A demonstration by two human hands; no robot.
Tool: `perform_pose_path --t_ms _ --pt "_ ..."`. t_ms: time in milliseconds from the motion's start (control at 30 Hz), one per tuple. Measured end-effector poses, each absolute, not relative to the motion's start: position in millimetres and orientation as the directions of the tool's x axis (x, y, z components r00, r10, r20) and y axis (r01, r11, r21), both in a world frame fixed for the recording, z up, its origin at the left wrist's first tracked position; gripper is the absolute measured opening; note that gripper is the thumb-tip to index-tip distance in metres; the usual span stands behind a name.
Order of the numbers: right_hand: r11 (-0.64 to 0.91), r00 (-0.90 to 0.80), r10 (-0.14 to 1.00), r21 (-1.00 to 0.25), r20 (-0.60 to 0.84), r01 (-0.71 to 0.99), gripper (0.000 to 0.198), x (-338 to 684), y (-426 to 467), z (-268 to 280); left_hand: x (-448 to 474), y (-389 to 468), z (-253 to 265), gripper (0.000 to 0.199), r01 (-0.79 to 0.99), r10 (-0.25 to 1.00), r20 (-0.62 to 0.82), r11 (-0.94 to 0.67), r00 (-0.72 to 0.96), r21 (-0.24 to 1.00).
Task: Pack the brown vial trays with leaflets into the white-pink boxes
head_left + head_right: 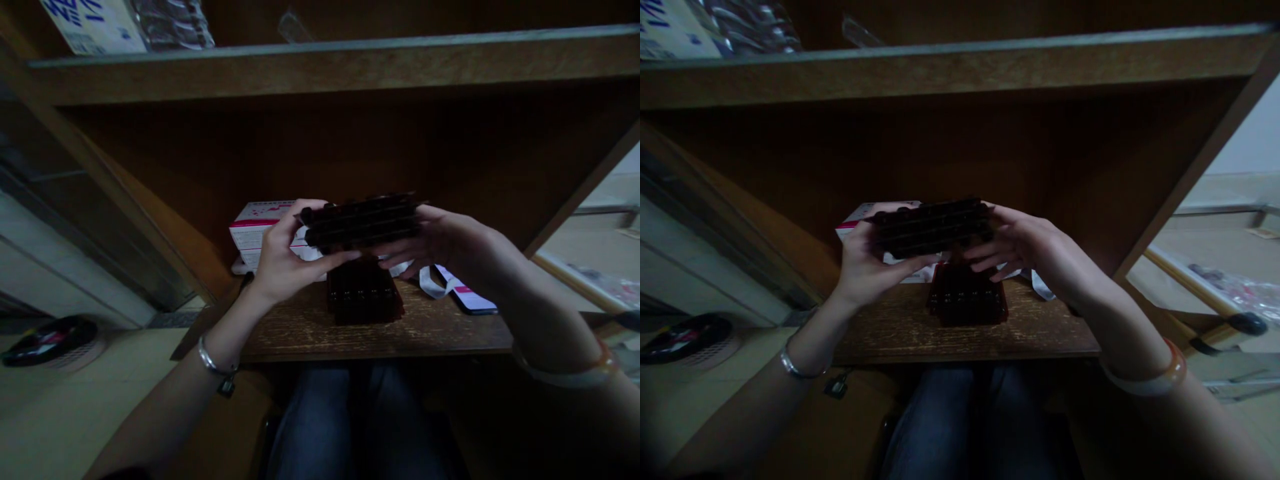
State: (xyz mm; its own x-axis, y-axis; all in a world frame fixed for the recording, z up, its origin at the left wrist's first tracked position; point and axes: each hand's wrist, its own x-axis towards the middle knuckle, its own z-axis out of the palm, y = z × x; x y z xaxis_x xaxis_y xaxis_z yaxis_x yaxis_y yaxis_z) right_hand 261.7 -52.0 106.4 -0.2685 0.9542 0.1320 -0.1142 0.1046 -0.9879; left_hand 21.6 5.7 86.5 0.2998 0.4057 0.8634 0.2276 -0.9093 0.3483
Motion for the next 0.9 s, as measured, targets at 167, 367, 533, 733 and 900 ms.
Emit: perform_pose_path --t_ms 167,367,533,733,900 --pt "0.266 -0.302 0.928 -0.957 0.220 0.117 0.042 264.7 -61.6 106.4 31.9 -11.1 87.3 0.047 0.084 0.745 0.633 -0.659 0.211 0.747" --pt "0.372 -0.295 0.912 -0.878 0.285 0.302 0.030 267.1 -63.9 105.5 33.5 -23.3 88.7 0.045 -0.020 0.870 0.469 -0.471 0.151 0.882" --pt "0.539 -0.151 0.836 -0.738 0.528 0.405 0.044 270.2 -51.9 91.1 32.9 -26.0 96.2 0.037 -0.108 0.908 0.388 -0.375 0.159 0.921" --pt "0.757 -0.308 0.483 -0.214 0.820 0.617 0.101 264.4 -38.6 76.3 36.1 -33.8 102.7 0.030 -0.209 0.946 0.227 -0.179 0.232 0.961" --pt "0.771 -0.413 0.208 0.111 0.887 0.627 0.068 255.4 -46.4 77.2 41.0 -37.3 100.7 0.036 -0.204 0.933 0.142 -0.077 0.331 0.976"
